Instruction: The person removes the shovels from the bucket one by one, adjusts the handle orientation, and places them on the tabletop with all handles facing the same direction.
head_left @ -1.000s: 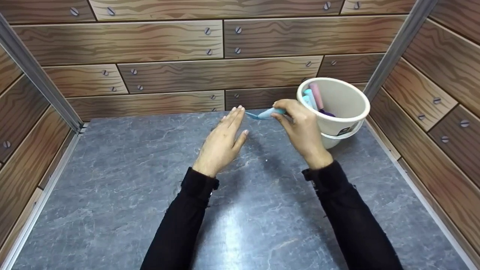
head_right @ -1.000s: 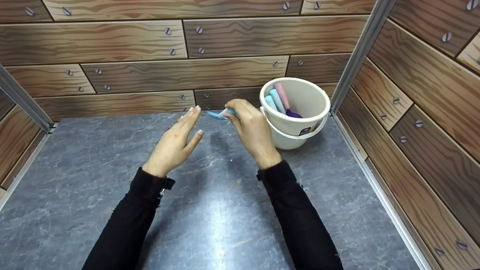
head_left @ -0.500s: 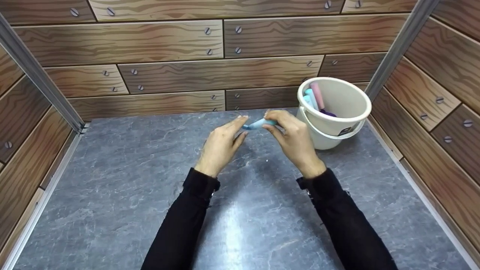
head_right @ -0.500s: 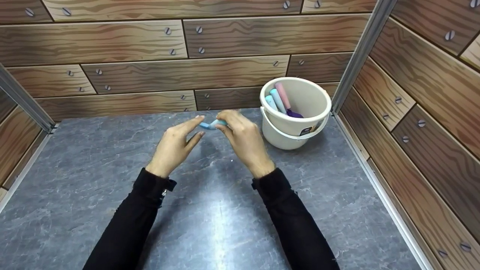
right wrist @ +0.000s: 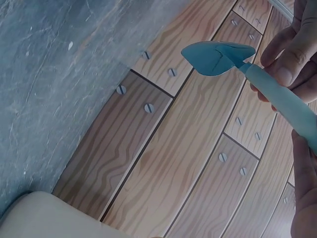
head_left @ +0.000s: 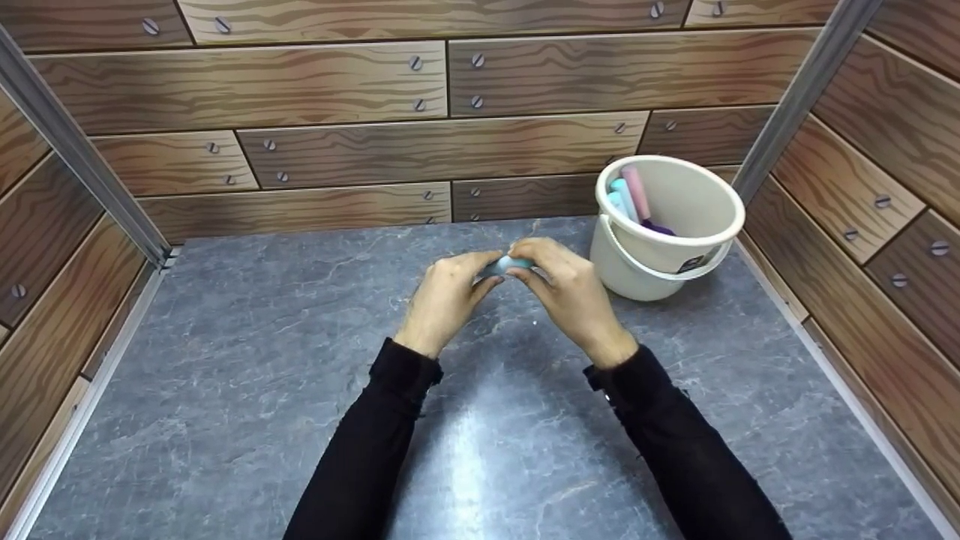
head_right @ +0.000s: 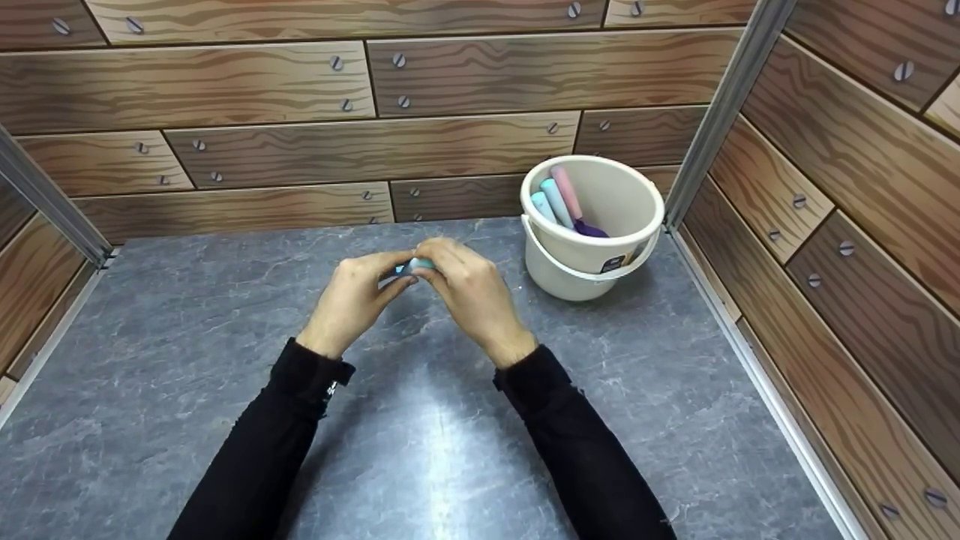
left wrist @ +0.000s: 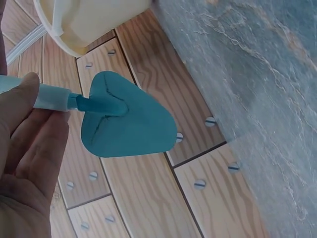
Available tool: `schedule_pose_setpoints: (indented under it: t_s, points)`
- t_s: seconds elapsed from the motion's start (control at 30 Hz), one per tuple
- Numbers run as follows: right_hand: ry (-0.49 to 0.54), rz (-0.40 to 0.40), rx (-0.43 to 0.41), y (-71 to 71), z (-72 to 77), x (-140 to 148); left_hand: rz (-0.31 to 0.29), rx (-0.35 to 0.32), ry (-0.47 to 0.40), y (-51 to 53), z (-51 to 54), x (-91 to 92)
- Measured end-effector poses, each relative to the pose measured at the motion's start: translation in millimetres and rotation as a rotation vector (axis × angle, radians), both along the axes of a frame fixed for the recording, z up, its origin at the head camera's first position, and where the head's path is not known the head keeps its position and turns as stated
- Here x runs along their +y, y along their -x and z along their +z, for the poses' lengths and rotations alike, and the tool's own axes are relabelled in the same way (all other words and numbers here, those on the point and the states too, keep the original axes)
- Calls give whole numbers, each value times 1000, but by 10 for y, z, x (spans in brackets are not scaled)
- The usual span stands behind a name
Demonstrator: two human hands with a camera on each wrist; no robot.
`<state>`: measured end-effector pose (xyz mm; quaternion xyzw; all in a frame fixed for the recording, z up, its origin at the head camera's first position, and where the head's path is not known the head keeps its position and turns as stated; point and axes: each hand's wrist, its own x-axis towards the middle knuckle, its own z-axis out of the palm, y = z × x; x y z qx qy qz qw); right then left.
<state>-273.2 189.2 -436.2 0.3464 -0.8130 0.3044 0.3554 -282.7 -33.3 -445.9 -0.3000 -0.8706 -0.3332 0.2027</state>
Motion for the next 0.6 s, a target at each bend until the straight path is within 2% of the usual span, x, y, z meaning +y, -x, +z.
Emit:
schedule_pose_setpoints:
  t_s: [0.1,0.23,0.6]
  points:
    - [-1,8,-1,-1,3,-2,-10,16,-14,19,-14,7]
    - [9,15,6,-6,12,-8,-34,79,-6,47,-37,-20]
    - [-39,32,10,-24,33,5,-90,187,91,112,-57,-88]
